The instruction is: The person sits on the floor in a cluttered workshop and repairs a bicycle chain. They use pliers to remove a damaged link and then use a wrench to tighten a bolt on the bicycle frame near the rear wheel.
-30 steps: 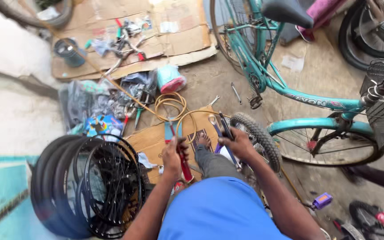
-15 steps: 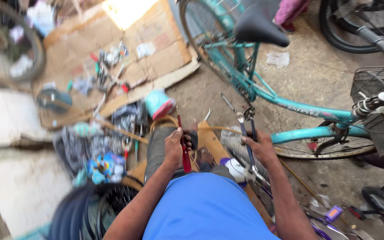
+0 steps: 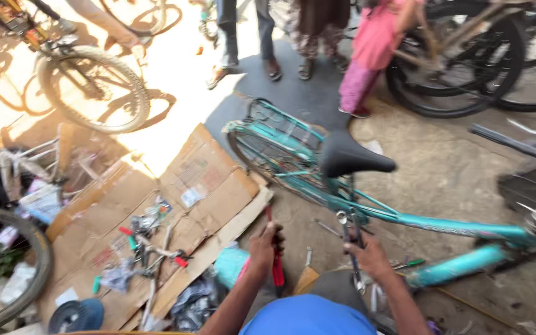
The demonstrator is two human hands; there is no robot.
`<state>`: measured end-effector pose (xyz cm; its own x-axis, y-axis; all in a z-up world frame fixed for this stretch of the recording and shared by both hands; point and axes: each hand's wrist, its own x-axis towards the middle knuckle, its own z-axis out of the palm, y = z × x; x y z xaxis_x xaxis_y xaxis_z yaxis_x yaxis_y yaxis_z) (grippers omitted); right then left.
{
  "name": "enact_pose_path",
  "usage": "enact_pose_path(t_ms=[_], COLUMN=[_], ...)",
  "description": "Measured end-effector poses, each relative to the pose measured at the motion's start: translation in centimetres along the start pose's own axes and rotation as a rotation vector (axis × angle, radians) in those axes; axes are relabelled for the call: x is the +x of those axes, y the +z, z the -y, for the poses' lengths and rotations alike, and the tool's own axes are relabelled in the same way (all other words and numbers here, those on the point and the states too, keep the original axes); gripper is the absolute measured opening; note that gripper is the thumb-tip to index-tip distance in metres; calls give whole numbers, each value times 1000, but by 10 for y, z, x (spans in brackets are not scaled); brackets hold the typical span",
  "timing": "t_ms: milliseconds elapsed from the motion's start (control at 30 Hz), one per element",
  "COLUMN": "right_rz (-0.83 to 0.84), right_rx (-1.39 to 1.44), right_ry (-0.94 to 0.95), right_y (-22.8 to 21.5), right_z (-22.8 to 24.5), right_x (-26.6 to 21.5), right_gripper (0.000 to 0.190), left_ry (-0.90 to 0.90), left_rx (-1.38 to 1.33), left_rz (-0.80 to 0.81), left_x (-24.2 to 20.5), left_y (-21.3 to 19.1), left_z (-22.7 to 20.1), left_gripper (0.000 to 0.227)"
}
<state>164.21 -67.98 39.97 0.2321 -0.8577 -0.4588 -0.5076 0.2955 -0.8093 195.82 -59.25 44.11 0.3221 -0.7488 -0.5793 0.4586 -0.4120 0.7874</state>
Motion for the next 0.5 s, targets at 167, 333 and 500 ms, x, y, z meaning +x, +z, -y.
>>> enact_pose_path(t_ms=[167, 333, 500], right_rz=[-5, 24, 220], right_rx=[-63, -114, -233], right_ry=[-66, 53, -13], right_y=[26, 44, 56], right_z=[57, 89, 116], right_x=[37, 81, 161], right_gripper=[23, 28, 29], left_ry=[-32, -16, -20], left_rx=[6, -9, 59], left_rz=[-18, 11, -25], left_x=[61, 116, 168], left_y=[-25, -30, -23], left_z=[-59, -94, -111], left_gripper=[32, 30, 27])
